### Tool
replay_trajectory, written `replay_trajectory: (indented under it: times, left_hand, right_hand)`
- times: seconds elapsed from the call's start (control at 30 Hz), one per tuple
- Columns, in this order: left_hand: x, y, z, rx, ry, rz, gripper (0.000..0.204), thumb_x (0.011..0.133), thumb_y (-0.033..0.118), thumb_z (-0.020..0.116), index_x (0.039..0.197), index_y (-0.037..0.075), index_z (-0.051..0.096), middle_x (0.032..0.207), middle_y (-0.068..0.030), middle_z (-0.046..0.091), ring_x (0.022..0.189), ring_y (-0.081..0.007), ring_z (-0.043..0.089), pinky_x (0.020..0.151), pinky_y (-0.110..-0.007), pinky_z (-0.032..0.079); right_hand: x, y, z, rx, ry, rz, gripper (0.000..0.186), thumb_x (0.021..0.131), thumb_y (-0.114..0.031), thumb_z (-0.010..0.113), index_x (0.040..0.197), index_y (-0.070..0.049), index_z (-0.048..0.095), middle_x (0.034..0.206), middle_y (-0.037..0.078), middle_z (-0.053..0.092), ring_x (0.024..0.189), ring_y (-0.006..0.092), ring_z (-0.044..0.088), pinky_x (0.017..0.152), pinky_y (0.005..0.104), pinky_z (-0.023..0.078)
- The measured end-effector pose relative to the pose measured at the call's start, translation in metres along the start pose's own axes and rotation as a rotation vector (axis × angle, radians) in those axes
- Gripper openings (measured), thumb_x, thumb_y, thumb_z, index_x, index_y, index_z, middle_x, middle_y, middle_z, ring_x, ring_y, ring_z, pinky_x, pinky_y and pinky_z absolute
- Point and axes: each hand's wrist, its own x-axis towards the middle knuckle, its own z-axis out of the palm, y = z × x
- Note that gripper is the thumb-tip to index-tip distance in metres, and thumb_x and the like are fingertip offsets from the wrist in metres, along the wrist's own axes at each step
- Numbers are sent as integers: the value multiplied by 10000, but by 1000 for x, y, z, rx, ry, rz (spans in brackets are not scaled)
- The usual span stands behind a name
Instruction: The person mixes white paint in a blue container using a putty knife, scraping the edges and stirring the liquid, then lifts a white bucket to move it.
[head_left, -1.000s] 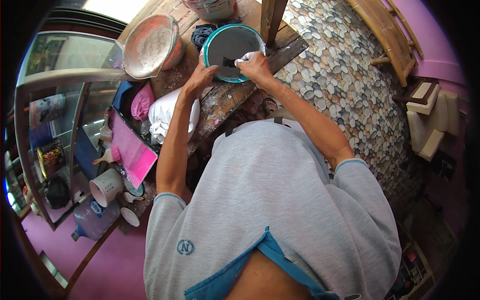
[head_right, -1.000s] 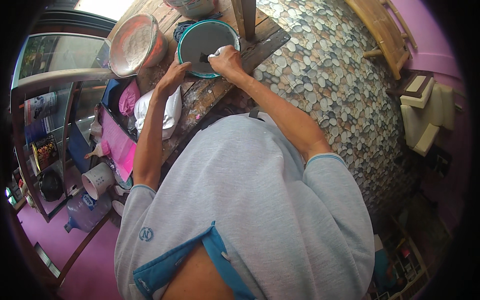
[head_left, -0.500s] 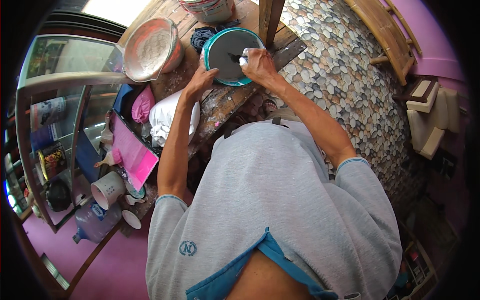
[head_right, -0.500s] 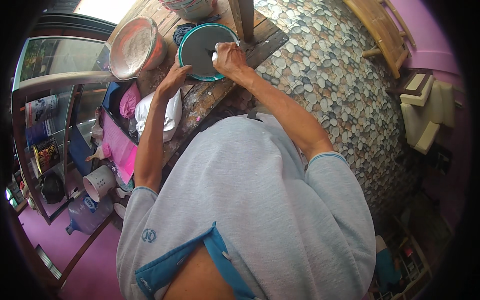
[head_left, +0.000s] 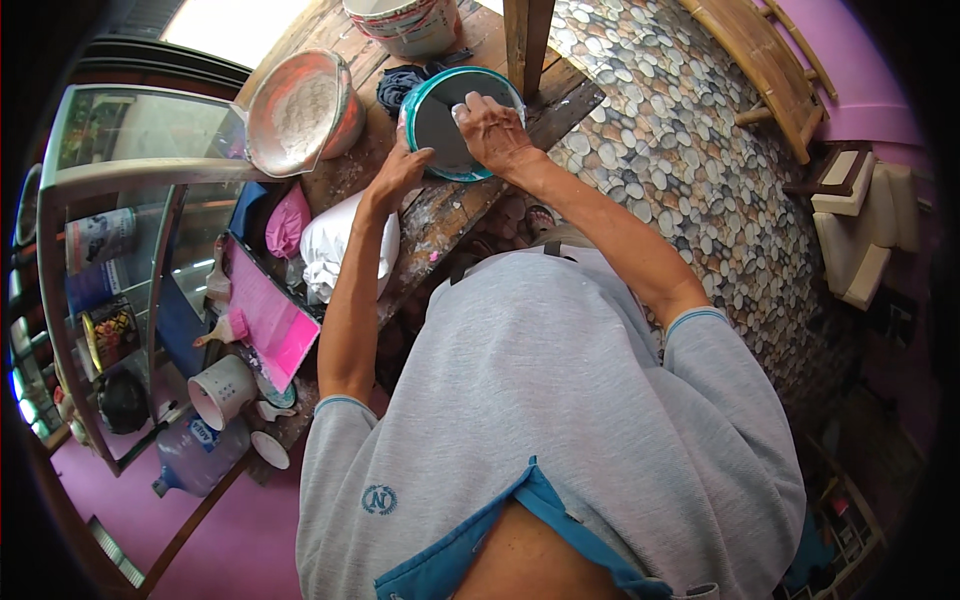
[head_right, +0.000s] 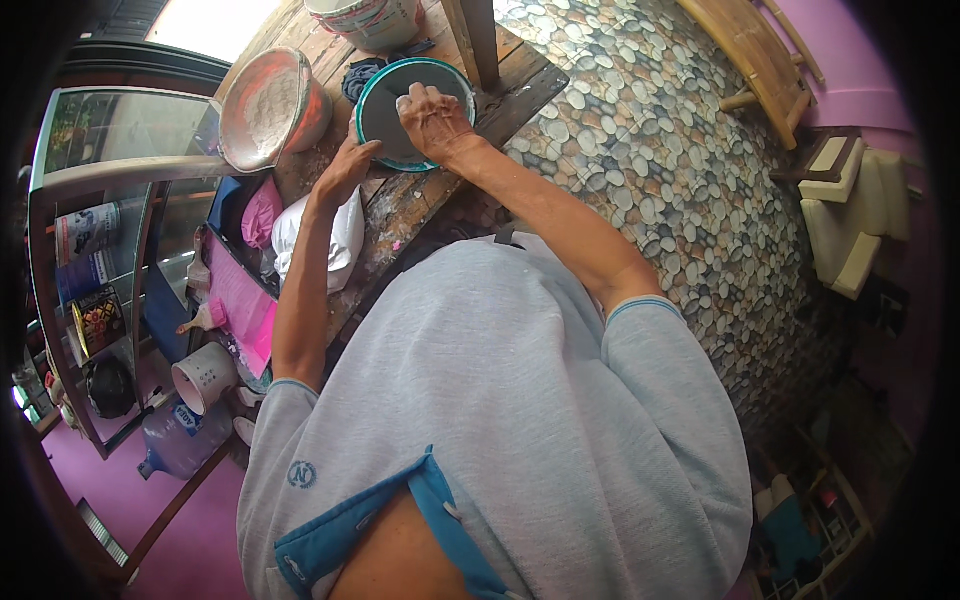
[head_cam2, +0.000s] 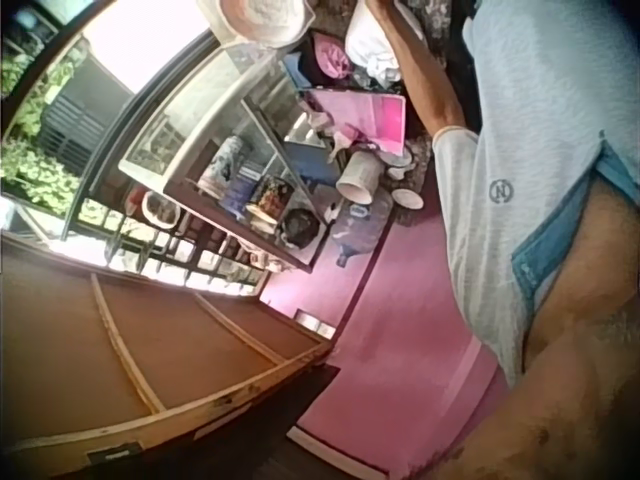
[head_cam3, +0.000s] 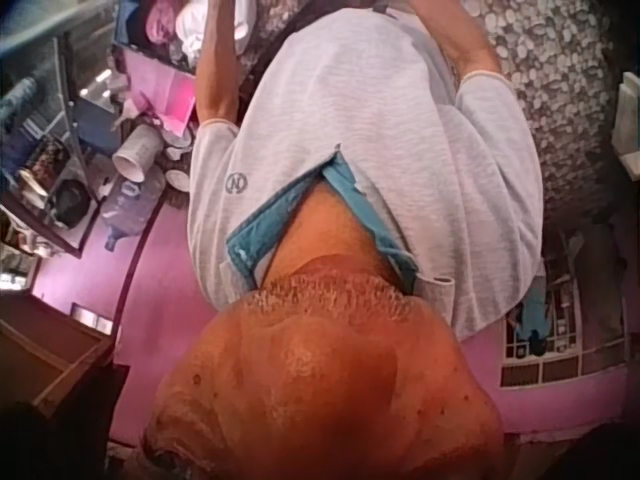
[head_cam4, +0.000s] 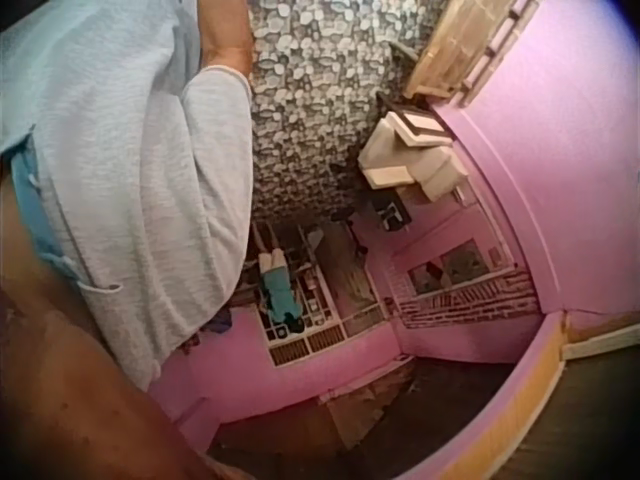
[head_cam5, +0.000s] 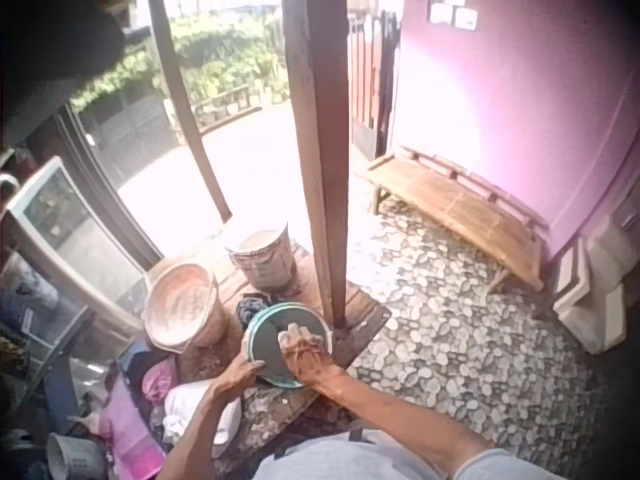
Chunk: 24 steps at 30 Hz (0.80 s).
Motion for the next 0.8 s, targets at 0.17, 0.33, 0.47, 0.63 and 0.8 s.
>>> replay_trajectory:
  times: [0.17, 0.33, 0.47, 0.63, 0.8]
  left_hand:
    - [-4, 13, 7, 27, -34, 23, 712, 871, 74, 459, 1454, 104, 52, 1293, -172, 440, 1096, -271, 559, 798, -398, 571]
    - [-5, 9, 5, 26, -33, 20, 672, 891, 90, 457, 1451, 79, 86, 1288, -164, 453, 1119, -252, 545, 837, -383, 546]
    - [-12, 23, 13, -33, -61, 27, 645, 901, 101, 451, 1444, 73, 104, 1283, -161, 459, 1099, -255, 560, 822, -387, 548]
    - [-12, 16, 9, 46, -38, 92, 567, 910, 116, 442, 1413, 45, 192, 1242, -155, 497, 1030, -228, 600, 788, -339, 547]
    - [-9, 14, 13, 8, 35, -26, 494, 913, 108, 432, 1370, 32, 263, 1185, -141, 540, 1001, -216, 613, 790, -326, 541]
  right_hand:
    - [-7, -3, 3, -22, -116, -177, 81, 790, -83, 511, 813, -24, 561, 814, 128, 532, 764, 260, 600, 590, 359, 504]
    - [7, 13, 3, -170, 114, -180, 83, 751, -136, 525, 735, -55, 540, 755, 78, 509, 716, 188, 574, 524, 307, 467]
    - [-17, 24, 10, -176, -95, -100, 88, 787, -114, 497, 770, -48, 553, 794, 118, 535, 713, 221, 614, 570, 328, 511]
    - [-33, 29, 13, 39, -242, 133, 160, 778, -138, 508, 813, -3, 586, 805, 194, 583, 717, 328, 642, 635, 409, 531]
    - [-31, 8, 8, 290, -371, 526, 272, 732, -179, 551, 833, 58, 639, 870, 300, 630, 817, 435, 639, 771, 471, 521]
